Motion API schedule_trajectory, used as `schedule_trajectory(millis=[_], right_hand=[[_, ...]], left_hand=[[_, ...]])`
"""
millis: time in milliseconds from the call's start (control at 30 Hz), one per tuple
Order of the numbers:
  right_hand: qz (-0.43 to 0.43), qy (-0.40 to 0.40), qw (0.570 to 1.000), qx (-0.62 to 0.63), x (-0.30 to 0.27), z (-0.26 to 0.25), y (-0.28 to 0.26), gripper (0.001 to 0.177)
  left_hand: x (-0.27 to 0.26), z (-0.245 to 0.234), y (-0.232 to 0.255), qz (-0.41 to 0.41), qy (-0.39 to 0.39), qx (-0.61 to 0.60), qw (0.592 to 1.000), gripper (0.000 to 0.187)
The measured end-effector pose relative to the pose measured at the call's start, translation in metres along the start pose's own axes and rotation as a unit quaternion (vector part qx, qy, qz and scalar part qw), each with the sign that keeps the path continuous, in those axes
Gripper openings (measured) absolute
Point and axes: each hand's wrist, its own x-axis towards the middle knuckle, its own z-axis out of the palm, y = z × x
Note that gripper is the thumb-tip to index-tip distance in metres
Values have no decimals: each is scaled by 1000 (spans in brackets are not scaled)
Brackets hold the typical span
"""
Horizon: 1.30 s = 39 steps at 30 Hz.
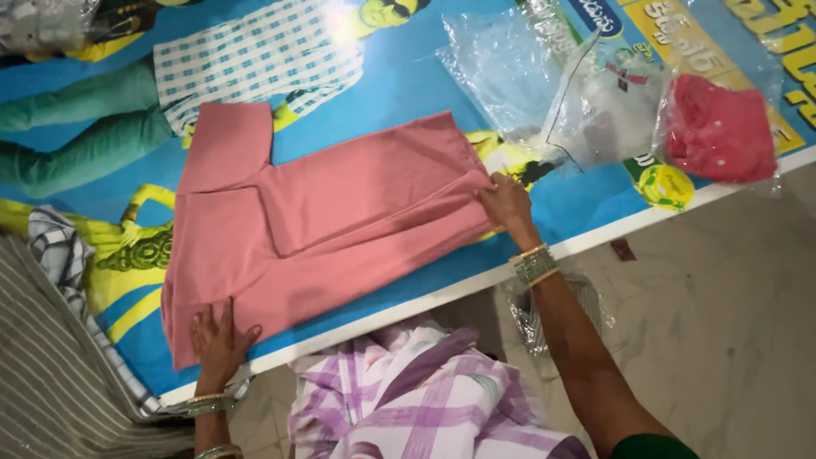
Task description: The person folds a pink shirt on a table and places it into a clear plastic bag.
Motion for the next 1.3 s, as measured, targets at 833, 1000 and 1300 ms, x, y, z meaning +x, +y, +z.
schedule_trajectory(millis=[833, 1000, 1300], right_hand=[[-247, -40, 958, 142, 28, 39, 24, 45], [22, -78, 992, 102, 2, 4, -5, 54], [-357, 130, 917, 122, -64, 79, -79, 42]], left_hand=[[-4, 4, -5, -71, -67, -33, 995, 94], [-6, 7, -4, -68, -52, -22, 996, 93], [63, 23, 107, 121, 52, -111, 985, 47]])
